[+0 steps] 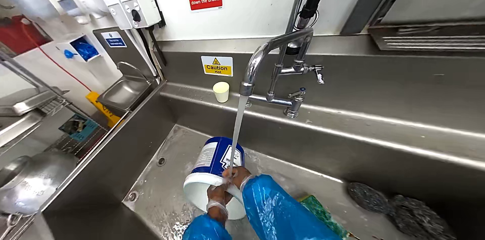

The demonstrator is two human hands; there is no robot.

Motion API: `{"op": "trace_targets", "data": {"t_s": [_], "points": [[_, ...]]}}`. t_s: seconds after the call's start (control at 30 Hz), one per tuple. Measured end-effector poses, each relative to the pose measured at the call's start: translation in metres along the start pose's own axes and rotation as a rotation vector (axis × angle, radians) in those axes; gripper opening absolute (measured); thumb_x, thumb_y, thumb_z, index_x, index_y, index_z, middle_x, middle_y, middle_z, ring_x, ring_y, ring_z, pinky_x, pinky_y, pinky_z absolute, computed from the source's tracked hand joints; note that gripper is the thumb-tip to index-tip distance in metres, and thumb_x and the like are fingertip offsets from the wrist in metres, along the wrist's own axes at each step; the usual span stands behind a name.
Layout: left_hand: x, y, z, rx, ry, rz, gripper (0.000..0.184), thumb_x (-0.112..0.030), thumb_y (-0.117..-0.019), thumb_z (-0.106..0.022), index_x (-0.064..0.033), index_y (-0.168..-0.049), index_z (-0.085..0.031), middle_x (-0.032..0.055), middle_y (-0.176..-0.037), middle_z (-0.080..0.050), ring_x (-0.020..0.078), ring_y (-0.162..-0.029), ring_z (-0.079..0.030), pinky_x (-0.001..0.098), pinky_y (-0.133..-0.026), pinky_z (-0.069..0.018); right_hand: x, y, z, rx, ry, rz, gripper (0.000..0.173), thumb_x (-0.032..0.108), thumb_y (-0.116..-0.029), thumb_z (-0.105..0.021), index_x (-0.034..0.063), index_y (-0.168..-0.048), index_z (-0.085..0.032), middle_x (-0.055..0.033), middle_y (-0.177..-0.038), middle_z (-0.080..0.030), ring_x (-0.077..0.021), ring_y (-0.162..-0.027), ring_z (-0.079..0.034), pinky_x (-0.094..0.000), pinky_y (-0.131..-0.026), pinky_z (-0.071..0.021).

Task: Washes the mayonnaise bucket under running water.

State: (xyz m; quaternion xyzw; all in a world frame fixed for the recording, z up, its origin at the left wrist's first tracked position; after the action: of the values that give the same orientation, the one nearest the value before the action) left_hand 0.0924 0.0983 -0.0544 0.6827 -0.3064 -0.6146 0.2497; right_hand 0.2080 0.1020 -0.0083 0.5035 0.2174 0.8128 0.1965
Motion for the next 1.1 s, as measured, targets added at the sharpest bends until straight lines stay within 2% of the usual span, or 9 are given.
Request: {"op": "trace_targets", "data": {"t_s": [0.1, 0.3, 0.4, 0.53, 0.63, 0.73, 0.8, 0.9, 1.1], "points": [[0.001, -0.004, 0.010, -0.095, 0.131, -0.026, 0.031, -0.002, -0.0987, -0.063, 0.0108, -0.126, -0.054, 0.0250, -0.106, -0.064, 0.0255, -0.083, -0.065, 0.0381, -0.074, -0.0576, 0.000, 0.004, 0.001, -0.027, -0.076, 0.019, 0.031, 0.003, -0.0992, -0.062, -0.0016, -0.129, -0.066, -0.0234, -0.132, -0.065, -0.0313, -0.126, -0.060, -0.0448, -0.110, -0.0445], [-0.024, -0.004, 0.039, -0.256, 0.342, -0.057, 0.032, -0.009, -0.0995, -0.063, 0.0066, -0.126, -0.055, 0.0188, -0.100, -0.062, 0.0190, -0.075, -0.060, 0.0307, -0.067, -0.0539, -0.001, 0.008, 0.014, -0.031, 0.010, -0.042, 0.032, 0.007, -0.1044, -0.054, -0.0006, -0.133, -0.065, -0.0227, -0.137, -0.062, -0.0320, -0.132, -0.057, -0.0462, -0.114, -0.0395], [-0.025, -0.005, 0.048, -0.252, 0.415, -0.057, 0.030, -0.009, -0.1007, -0.059, 0.0051, -0.127, -0.054, 0.0174, -0.102, -0.061, 0.0182, -0.078, -0.060, 0.0289, -0.069, -0.0537, -0.001, 0.010, 0.013, -0.058, -0.077, -0.027, 0.030, 0.005, -0.1030, -0.056, -0.0018, -0.131, -0.065, -0.0222, -0.134, -0.064, -0.0297, -0.127, -0.059, -0.0431, -0.111, -0.0428], [-0.032, -0.008, 0.072, -0.289, 0.473, -0.134, 0.020, -0.009, -0.1025, -0.055, 0.0029, -0.119, -0.055, 0.0105, -0.089, -0.058, 0.0119, -0.067, -0.057, 0.0228, -0.059, -0.0510, 0.008, 0.013, 0.012, -0.043, -0.002, 0.017, 0.030, 0.005, -0.1018, -0.057, -0.0004, -0.130, -0.066, -0.0223, -0.132, -0.065, -0.0310, -0.126, -0.060, -0.0448, -0.111, -0.0434], [-0.036, -0.010, 0.105, -0.258, 0.601, -0.202, 0.015, -0.009, -0.1053, -0.045, -0.0011, -0.116, -0.051, 0.0068, -0.090, -0.055, 0.0090, -0.070, -0.056, 0.0198, -0.064, -0.0513, 0.013, 0.017, 0.004, 0.016, 0.081, 0.000, 0.033, 0.008, -0.1028, -0.056, 0.0014, -0.134, -0.065, -0.0216, -0.136, -0.063, -0.0324, -0.131, -0.058, -0.0470, -0.114, -0.0407], [-0.036, -0.009, 0.134, -0.296, 0.674, -0.202, 0.009, -0.012, -0.1047, -0.045, -0.0058, -0.108, -0.051, 0.0045, -0.086, -0.055, 0.0083, -0.068, -0.057, 0.0186, -0.061, -0.0511, 0.015, 0.017, -0.014, 0.111, 0.119, 0.026, 0.031, 0.006, -0.1027, -0.056, -0.0016, -0.131, -0.066, -0.0238, -0.133, -0.064, -0.0334, -0.127, -0.060, -0.0469, -0.112, -0.0419], [-0.033, -0.009, 0.141, -0.308, 0.639, -0.187, 0.008, -0.012, -0.1039, -0.046, -0.0063, -0.107, -0.051, 0.0048, -0.085, -0.054, 0.0091, -0.065, -0.055, 0.0198, -0.058, -0.0496, 0.009, 0.016, -0.020, 0.125, 0.079, 0.017, 0.028, 0.005, -0.1017, -0.058, -0.0029, -0.127, -0.067, -0.0233, -0.126, -0.067, -0.0313, -0.119, -0.063, -0.0446, -0.107, -0.0450], [-0.020, -0.006, 0.146, -0.359, 0.507, -0.153, 0.005, -0.005, -0.0988, -0.050, -0.0042, -0.104, -0.052, 0.0066, -0.079, -0.052, 0.0111, -0.057, -0.050, 0.0221, -0.049, -0.0449, -0.006, 0.013, -0.016, 0.051, -0.082, -0.072, 0.031, 0.003, -0.1018, -0.059, -0.0042, -0.131, -0.064, -0.0230, -0.129, -0.066, -0.0293, -0.120, -0.064, -0.0409, -0.108, -0.0461], [-0.008, 0.013, 0.135, -0.235, 0.136, -0.185, 0.016, 0.009, -0.0882, -0.060, 0.0064, -0.104, -0.056, 0.0118, -0.076, -0.058, 0.0147, -0.060, -0.055, 0.0271, -0.053, -0.0484, -0.015, 0.017, -0.015, 0.003, -0.267, -0.113, 0.032, -0.001, -0.1014, -0.057, -0.0051, -0.133, -0.059, -0.0213, -0.130, -0.065, -0.0253, -0.118, -0.065, -0.0367, -0.104, -0.0505]]}}
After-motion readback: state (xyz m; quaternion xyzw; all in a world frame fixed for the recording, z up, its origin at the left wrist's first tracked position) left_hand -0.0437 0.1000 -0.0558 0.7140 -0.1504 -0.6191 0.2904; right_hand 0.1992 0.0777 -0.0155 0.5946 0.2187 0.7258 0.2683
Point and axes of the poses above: each hand's wrist, its own y-axis away from the middle knuckle, its own z-axis out of the back of the hand, x = y × z, the point moved 10 cm from there along -y, towards the middle knuckle
